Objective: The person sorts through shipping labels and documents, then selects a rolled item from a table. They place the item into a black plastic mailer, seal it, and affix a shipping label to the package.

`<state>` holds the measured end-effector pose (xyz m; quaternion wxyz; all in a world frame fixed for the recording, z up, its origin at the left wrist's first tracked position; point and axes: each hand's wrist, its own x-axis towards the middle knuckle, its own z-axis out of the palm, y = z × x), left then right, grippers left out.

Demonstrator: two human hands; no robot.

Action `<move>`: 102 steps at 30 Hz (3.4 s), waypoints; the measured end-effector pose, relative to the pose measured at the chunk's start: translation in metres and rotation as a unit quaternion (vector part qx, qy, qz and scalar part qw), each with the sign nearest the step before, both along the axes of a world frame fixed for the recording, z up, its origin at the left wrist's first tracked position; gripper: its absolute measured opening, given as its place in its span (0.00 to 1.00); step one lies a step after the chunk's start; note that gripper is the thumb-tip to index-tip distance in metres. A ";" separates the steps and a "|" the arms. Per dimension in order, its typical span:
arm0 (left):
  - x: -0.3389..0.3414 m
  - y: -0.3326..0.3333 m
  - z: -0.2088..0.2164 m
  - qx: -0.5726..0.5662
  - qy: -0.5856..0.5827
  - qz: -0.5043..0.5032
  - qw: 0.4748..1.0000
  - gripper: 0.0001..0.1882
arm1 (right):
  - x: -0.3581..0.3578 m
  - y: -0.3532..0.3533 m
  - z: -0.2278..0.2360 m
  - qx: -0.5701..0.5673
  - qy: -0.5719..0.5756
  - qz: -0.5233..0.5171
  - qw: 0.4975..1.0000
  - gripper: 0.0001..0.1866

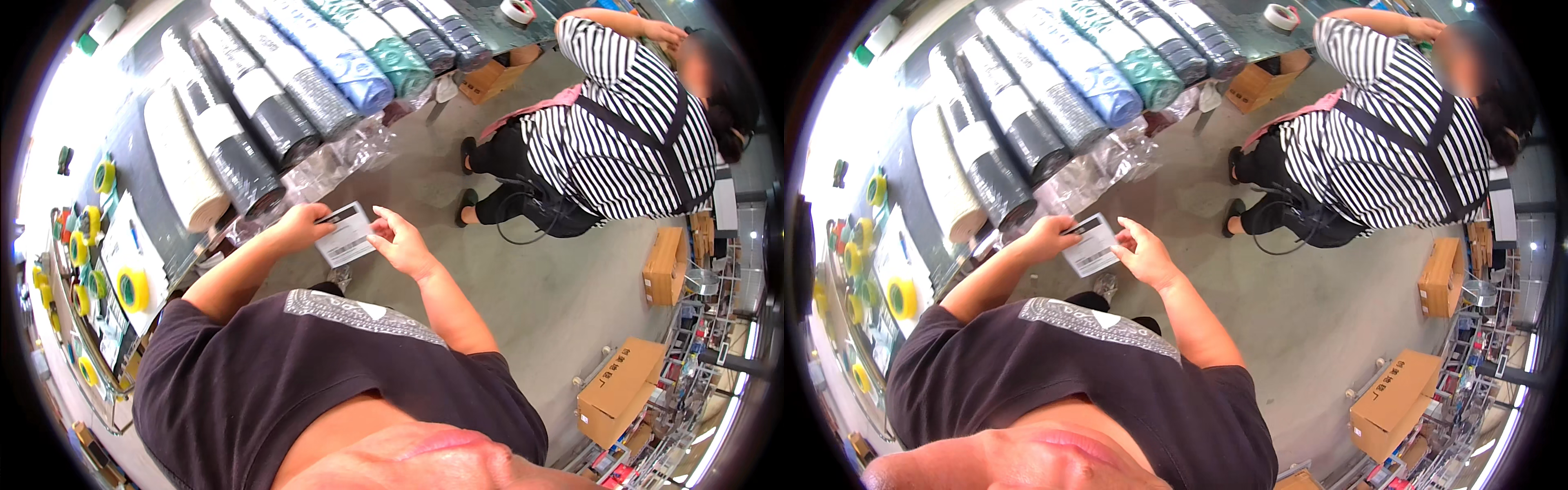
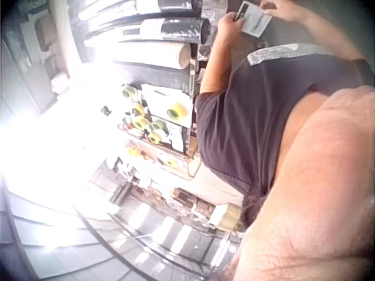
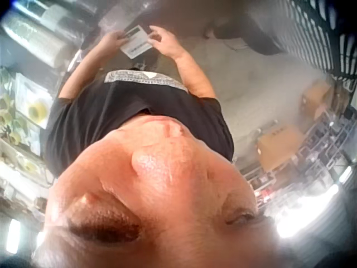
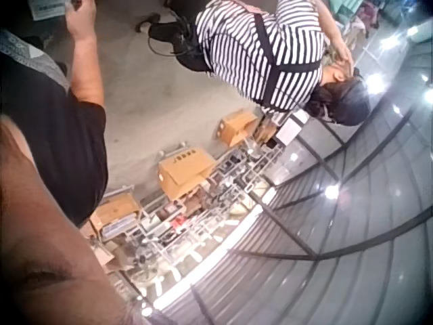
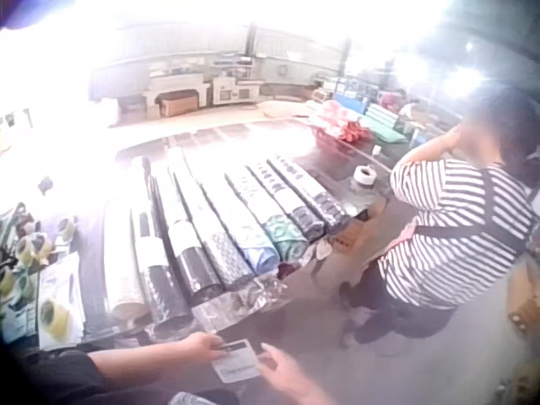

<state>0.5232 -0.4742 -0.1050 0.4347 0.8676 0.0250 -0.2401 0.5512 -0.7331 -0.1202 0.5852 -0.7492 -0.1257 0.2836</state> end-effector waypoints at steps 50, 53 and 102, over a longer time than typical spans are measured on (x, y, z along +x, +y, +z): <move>0.577 -1.106 0.002 -0.013 0.002 -0.005 1.000 0.28 | 0.500 -1.195 -0.037 -0.085 0.007 -0.298 0.951 0.21; 0.645 -1.093 -0.017 0.060 -0.038 0.041 0.997 0.29 | 0.569 -1.211 -0.052 -0.073 0.033 -0.297 0.952 0.25; 1.824 -0.814 -0.532 0.489 -0.143 0.397 0.763 0.11 | 1.720 -1.068 -0.519 0.109 0.222 -0.112 0.963 0.19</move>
